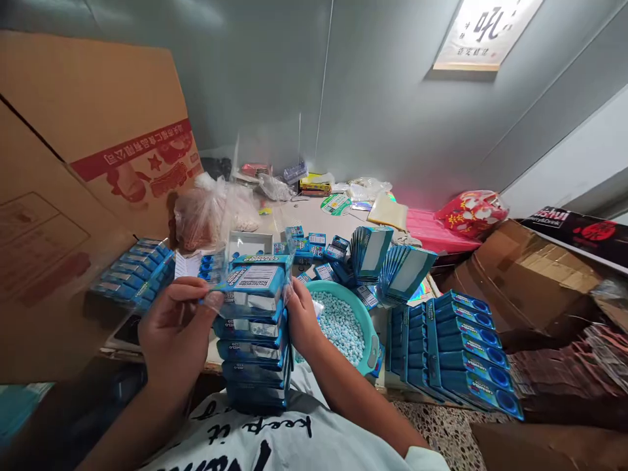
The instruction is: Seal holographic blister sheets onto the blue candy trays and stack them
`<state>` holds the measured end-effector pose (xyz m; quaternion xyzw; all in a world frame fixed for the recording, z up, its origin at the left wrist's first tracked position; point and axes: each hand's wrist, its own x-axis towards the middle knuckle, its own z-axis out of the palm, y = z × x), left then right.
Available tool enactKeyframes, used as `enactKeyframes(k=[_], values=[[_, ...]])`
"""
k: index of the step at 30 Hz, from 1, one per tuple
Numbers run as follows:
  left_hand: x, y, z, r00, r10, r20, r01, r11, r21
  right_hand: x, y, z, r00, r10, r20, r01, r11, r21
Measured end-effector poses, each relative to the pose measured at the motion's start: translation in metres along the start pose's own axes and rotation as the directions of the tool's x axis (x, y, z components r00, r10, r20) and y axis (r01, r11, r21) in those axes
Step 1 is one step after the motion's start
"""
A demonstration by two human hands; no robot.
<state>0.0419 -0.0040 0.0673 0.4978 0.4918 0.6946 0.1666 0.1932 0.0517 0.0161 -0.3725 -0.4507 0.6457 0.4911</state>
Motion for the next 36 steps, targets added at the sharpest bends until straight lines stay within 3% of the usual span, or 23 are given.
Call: enactKeyframes(k=[4, 10, 13, 16, 19, 22, 26, 31, 36], values=[[-0.015, -0.007, 0.01, 0.985, 0.068, -0.159, -0.077, 0.996, -0.048, -0.003, 0.005, 0.002, 0.997, -0.083, -0.006, 0.083, 0.996, -0.04], [-0.03, -0.028, 0.006, 0.932, -0.054, -0.358, 0.061, 0.998, 0.007, 0.001, 0.035, 0.013, 0.999, -0.041, 0.035, 0.043, 0.997, -0.06], [-0.029, -0.043, -0.01, 0.886, -0.146, -0.439, 0.195, 0.978, 0.068, 0.006, 0.056, 0.028, 0.993, 0.034, 0.117, -0.032, 0.999, -0.015], [-0.021, -0.064, -0.03, 0.817, -0.302, -0.491, 0.4, 0.91, 0.105, 0.016, 0.08, 0.051, 0.984, 0.143, 0.109, -0.146, 0.989, 0.029], [-0.008, -0.093, -0.054, 0.777, -0.386, -0.498, 0.502, 0.856, 0.119, 0.033, 0.11, 0.073, 0.992, 0.108, 0.071, -0.108, 0.994, -0.005], [0.007, -0.122, -0.077, 0.765, -0.407, -0.498, 0.537, 0.831, 0.145, 0.052, 0.136, 0.092, 0.999, -0.002, 0.05, 0.007, 0.994, -0.109], [0.034, -0.146, -0.1, 0.775, -0.426, -0.466, 0.542, 0.827, 0.145, 0.073, 0.152, 0.114, 0.999, -0.049, 0.004, 0.049, 0.99, -0.134], [0.074, -0.178, -0.112, 0.819, -0.437, -0.372, 0.526, 0.831, 0.18, 0.104, 0.168, 0.138, 0.98, -0.145, -0.135, 0.118, 0.975, -0.19], [0.094, -0.219, -0.114, 0.774, -0.558, -0.299, 0.612, 0.78, 0.129, 0.126, 0.181, 0.146, 0.961, -0.135, -0.24, 0.058, 0.952, -0.302]])
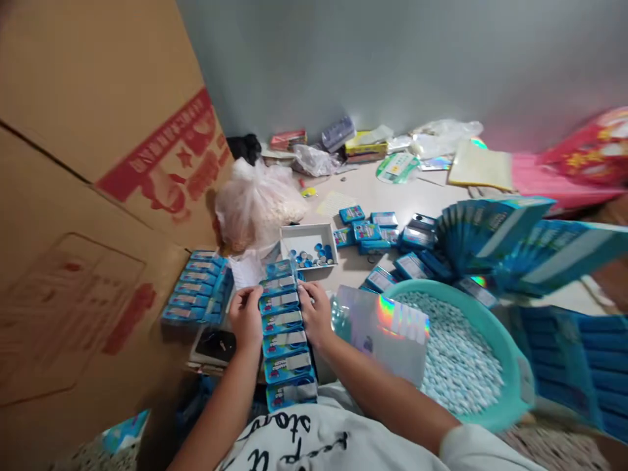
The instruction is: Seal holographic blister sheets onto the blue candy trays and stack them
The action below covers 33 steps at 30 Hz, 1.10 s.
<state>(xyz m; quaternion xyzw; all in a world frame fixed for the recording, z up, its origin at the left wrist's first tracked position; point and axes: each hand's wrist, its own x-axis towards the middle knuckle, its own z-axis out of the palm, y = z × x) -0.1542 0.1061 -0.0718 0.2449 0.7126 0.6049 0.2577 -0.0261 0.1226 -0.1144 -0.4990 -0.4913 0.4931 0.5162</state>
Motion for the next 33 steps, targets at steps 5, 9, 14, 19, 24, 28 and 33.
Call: enactKeyframes(k=[5, 9, 14, 19, 24, 28, 33], values=[[0.013, -0.02, -0.017, 0.984, -0.04, 0.176, 0.052, 0.997, -0.062, 0.005, 0.006, -0.006, 0.995, -0.089, 0.055, 0.098, 0.978, -0.182], [0.01, -0.039, -0.043, 0.962, 0.009, 0.273, 0.02, 0.994, -0.105, 0.001, 0.011, -0.016, 0.976, -0.163, 0.146, 0.2, 0.935, -0.292], [0.0, -0.05, -0.051, 0.918, 0.049, 0.394, -0.108, 0.986, 0.129, -0.011, 0.014, -0.024, 0.972, -0.173, 0.159, 0.217, 0.92, -0.326], [0.0, -0.046, -0.052, 0.929, 0.095, 0.357, -0.222, 0.917, 0.332, -0.022, 0.011, -0.031, 0.947, -0.211, 0.241, 0.287, 0.893, -0.348], [-0.011, -0.06, -0.068, 0.856, 0.322, 0.404, -0.475, 0.799, 0.368, -0.033, 0.007, -0.037, 0.954, -0.209, 0.214, 0.277, 0.888, -0.367], [-0.027, -0.066, -0.082, 0.862, 0.292, 0.415, -0.475, 0.75, 0.459, -0.041, 0.011, -0.041, 0.948, -0.25, 0.197, 0.309, 0.869, -0.386], [-0.021, -0.048, -0.075, 0.807, 0.269, 0.525, -0.512, 0.761, 0.398, -0.038, 0.02, -0.039, 0.935, -0.263, 0.237, 0.334, 0.876, -0.347]])
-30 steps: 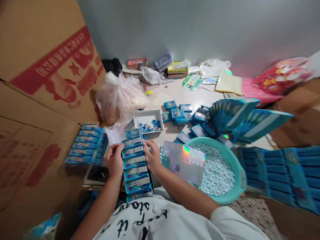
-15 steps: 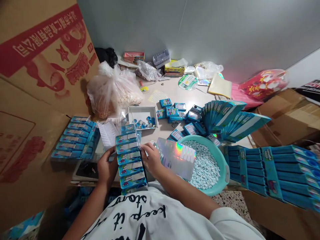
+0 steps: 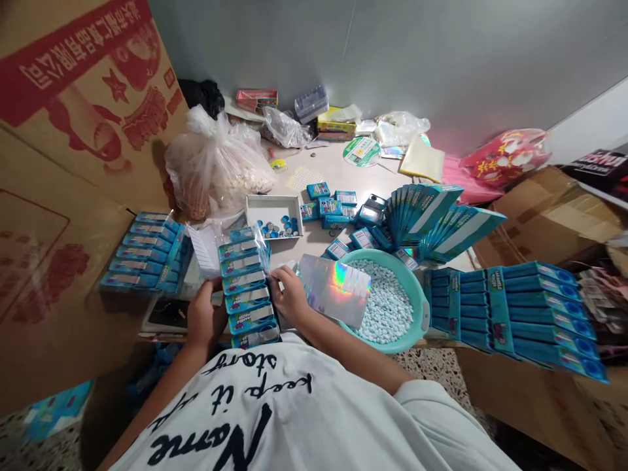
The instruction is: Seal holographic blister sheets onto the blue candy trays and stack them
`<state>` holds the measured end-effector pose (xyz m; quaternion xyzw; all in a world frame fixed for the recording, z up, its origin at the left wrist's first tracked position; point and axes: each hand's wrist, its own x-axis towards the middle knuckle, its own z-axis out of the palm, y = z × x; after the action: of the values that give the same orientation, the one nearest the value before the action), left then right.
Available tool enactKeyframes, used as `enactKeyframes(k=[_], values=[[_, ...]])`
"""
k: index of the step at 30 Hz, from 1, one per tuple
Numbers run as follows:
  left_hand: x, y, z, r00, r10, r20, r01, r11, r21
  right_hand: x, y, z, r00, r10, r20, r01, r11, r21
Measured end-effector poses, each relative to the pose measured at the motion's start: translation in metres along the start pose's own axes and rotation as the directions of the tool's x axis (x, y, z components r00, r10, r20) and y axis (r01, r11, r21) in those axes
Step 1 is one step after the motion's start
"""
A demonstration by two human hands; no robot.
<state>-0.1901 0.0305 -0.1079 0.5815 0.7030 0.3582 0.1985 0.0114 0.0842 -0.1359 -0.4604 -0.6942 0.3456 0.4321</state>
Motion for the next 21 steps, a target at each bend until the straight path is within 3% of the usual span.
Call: enactKeyframes(k=[4, 6, 9, 12, 15, 17, 21], values=[[0.006, -0.004, -0.011, 0.982, 0.093, 0.164, -0.081, 0.994, -0.076, 0.003, 0.003, -0.002, 0.997, -0.033, 0.063, 0.028, 0.997, 0.077], [-0.007, -0.012, -0.019, 0.937, 0.176, 0.3, -0.187, 0.982, 0.009, 0.001, -0.001, -0.012, 0.979, -0.062, 0.193, 0.046, 0.995, 0.088], [-0.036, -0.02, -0.029, 0.88, 0.217, 0.422, -0.296, 0.946, 0.131, -0.004, -0.012, -0.039, 0.892, -0.069, 0.447, 0.06, 0.998, 0.035], [-0.052, -0.019, -0.031, 0.875, 0.205, 0.439, -0.287, 0.949, 0.128, -0.007, -0.019, -0.064, 0.775, -0.022, 0.632, 0.079, 0.995, -0.062], [-0.05, -0.012, -0.028, 0.891, 0.214, 0.4, -0.291, 0.946, 0.143, -0.007, -0.015, -0.072, 0.683, -0.041, 0.729, 0.189, 0.974, -0.122], [-0.043, -0.007, -0.027, 0.897, 0.247, 0.367, -0.33, 0.926, 0.184, -0.007, -0.009, -0.067, 0.665, -0.071, 0.743, 0.266, 0.952, -0.148], [-0.033, 0.004, -0.026, 0.896, 0.299, 0.329, -0.367, 0.915, 0.166, -0.004, -0.002, -0.05, 0.68, -0.156, 0.716, 0.372, 0.915, -0.154]])
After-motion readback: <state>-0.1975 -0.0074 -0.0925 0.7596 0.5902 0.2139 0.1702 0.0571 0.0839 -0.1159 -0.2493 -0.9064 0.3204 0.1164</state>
